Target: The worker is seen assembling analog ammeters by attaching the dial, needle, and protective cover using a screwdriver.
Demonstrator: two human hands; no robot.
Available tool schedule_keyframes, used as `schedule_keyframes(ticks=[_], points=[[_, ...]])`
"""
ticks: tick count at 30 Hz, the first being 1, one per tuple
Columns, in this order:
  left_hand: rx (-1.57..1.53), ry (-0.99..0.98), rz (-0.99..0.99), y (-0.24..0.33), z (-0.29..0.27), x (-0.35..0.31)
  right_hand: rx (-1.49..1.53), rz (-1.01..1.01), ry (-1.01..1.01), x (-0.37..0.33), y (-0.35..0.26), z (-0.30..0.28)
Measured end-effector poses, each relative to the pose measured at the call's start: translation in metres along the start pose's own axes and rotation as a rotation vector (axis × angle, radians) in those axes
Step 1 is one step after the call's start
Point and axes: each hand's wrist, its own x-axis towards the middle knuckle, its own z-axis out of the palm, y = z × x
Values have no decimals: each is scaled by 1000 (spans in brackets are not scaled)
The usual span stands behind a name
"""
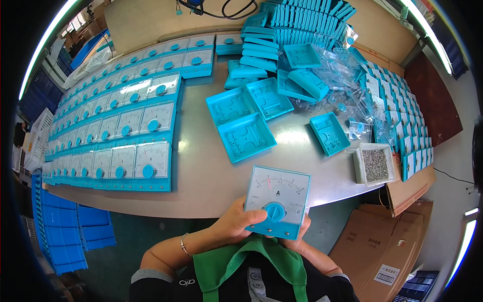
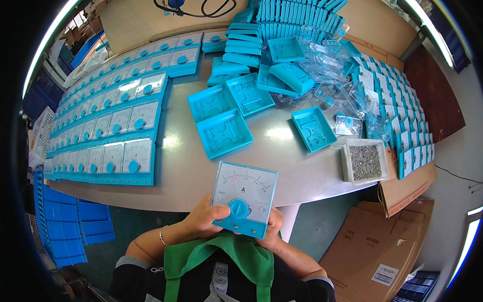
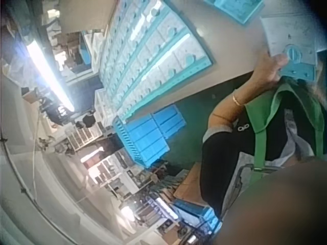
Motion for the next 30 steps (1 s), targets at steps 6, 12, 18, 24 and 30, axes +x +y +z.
schedule_keyframes(ticks=[6,12,18,24,30], points=[[46,3,-90,5,-1,-2,35,16,29,0,2,4],[125,73,-20,22,-2,-6,-315,-202,-32,20,-16,-2],[455,61,120,24,-7,-17,-568,-401,-183,64,-66,-8],[501,36,148,20,-10,-27,-705,-463,-338,59,-69,-8],[581,-11,112,20,-16,-28,-652,-445,-377,59,-69,-14]])
